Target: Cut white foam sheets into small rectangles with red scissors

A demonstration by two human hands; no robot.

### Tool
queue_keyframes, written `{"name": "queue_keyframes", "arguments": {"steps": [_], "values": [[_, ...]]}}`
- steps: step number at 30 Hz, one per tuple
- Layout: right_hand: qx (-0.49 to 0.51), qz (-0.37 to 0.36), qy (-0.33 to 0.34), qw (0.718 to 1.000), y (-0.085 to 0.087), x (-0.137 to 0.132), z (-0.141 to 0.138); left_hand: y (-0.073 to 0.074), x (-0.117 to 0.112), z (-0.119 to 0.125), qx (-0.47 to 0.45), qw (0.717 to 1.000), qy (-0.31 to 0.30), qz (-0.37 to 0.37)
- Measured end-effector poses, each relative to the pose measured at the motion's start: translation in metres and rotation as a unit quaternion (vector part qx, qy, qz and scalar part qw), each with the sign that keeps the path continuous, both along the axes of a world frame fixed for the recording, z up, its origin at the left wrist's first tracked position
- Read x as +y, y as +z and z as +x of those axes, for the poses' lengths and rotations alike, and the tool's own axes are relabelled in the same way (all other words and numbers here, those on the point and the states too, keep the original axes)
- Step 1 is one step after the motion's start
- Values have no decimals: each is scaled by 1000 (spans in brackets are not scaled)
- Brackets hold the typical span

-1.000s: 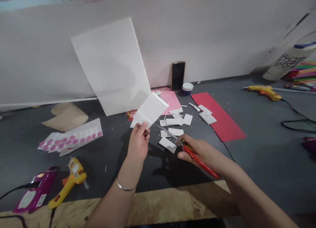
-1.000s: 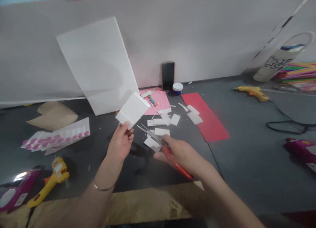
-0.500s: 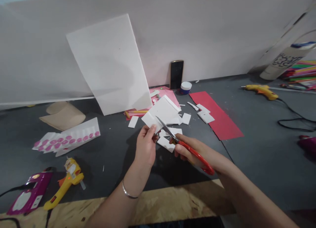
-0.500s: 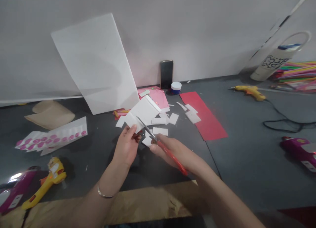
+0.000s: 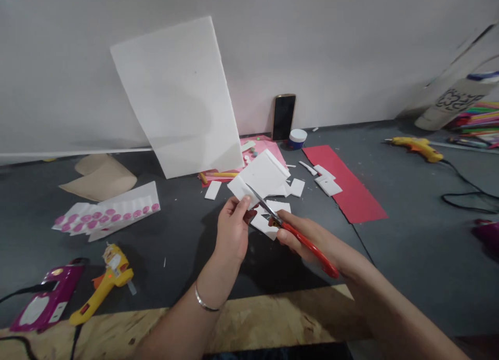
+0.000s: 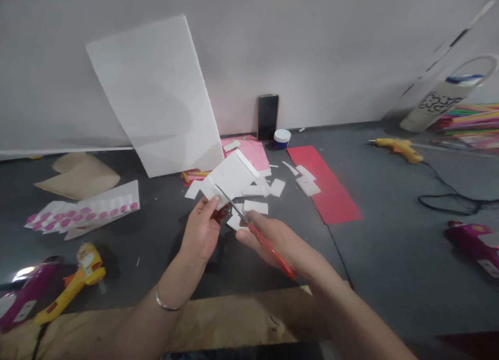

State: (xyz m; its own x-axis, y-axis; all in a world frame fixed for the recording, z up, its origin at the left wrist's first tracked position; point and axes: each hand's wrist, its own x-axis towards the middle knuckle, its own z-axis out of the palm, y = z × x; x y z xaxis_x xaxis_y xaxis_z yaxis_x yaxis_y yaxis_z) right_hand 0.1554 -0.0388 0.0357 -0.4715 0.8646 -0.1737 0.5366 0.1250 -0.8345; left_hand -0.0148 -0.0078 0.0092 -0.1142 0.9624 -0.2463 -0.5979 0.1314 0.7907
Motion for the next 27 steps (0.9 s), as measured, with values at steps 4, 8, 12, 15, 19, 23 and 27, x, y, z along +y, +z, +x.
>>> {"name": "queue_keyframes", "arguments": {"steps": [4,8,12,15,19,23,27], "values": [[-19,45,-22,999,-4,-1,-5,-2,1,-1,-4,1000,1,3],[-39,58,-42,997,-9,-2,-10,-4,1,-1,-14,1000,5,10],[-67,53,-66,994,-13,-4,-13,-3,0,-1,-28,1000,4,2],[-82,65,-72,992,-16,-4,-14,-4,0,-1,-33,999,2,-1],[-68,77,-74,992,-20,-4,-12,-6,1,-4,-33,999,-6,-4],[-42,66,-69,995,-22,-4,-13,-5,0,-3,-29,999,-10,-8],[-40,57,-69,995,-22,-4,-13,-4,-3,-2,-14,1000,-26,-8]]}}
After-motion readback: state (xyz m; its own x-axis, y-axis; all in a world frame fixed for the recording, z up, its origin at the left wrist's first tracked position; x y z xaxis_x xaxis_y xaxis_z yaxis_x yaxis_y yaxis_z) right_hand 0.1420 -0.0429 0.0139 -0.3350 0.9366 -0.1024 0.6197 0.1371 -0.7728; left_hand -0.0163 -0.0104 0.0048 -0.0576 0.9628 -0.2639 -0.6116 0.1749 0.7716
